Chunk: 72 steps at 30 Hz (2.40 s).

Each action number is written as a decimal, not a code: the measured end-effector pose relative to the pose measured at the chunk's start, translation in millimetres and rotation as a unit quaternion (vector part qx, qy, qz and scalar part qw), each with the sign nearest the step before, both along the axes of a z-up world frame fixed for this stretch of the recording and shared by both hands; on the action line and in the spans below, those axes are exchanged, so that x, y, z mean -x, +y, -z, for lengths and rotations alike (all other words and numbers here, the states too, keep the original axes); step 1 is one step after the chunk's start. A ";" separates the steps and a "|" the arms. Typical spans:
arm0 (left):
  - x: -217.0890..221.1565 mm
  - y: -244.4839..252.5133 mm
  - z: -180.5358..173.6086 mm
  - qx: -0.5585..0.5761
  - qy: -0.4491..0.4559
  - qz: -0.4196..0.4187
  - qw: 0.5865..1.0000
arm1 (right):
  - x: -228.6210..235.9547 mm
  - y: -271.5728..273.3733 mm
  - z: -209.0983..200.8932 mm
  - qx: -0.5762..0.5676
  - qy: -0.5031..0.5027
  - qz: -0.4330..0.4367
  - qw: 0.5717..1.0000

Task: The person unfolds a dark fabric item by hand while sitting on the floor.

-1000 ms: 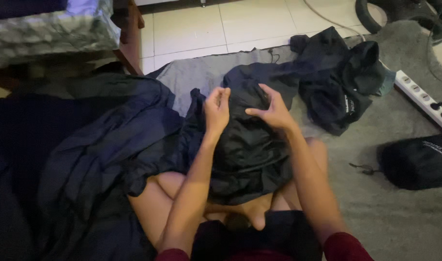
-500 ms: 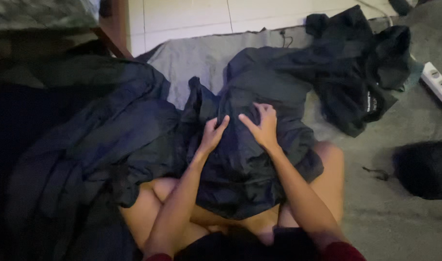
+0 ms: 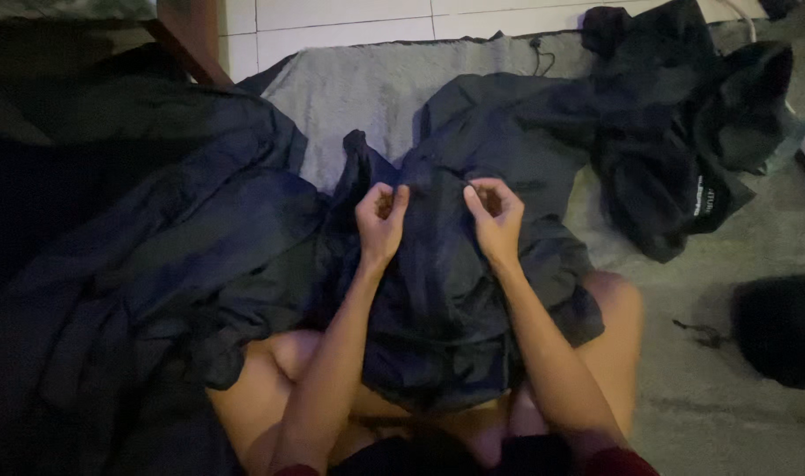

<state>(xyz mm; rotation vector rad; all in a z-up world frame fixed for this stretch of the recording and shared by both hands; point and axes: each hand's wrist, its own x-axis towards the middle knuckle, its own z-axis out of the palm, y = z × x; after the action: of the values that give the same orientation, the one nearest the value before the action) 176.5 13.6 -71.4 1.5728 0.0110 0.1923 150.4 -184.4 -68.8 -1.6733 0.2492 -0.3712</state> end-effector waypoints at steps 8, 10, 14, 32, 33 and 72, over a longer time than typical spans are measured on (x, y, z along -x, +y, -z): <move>22.9 7.1 -7.4 0.013 0.049 0.177 0.983 | -8.8 -14.2 6.3 0.094 -0.051 -0.011 0.994; 23.5 -1.4 3.8 -0.041 0.044 0.079 0.995 | -14.0 -28.9 5.9 0.139 -0.078 0.051 0.986; 25.4 1.2 -7.5 -0.163 -0.040 -0.069 0.983 | 4.4 -3.8 -41.6 0.176 -0.131 0.006 0.976; 14.1 5.2 -21.1 -0.203 -0.180 0.004 0.962 | 18.0 -10.1 -59.4 0.273 -0.148 0.027 0.950; 13.4 4.0 -24.5 -0.175 -0.188 -0.009 0.966 | 23.2 -6.6 -70.7 0.273 -0.085 -0.034 0.958; 9.6 28.2 -8.6 -0.135 -0.044 -0.046 0.989 | -8.7 -42.6 -27.8 0.226 -0.184 0.089 0.952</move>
<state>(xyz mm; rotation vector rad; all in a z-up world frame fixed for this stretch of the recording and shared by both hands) 166.9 41.8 -62.8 1.8331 -0.0123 0.3484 159.1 -227.0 -41.0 -1.9915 0.0330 -0.9199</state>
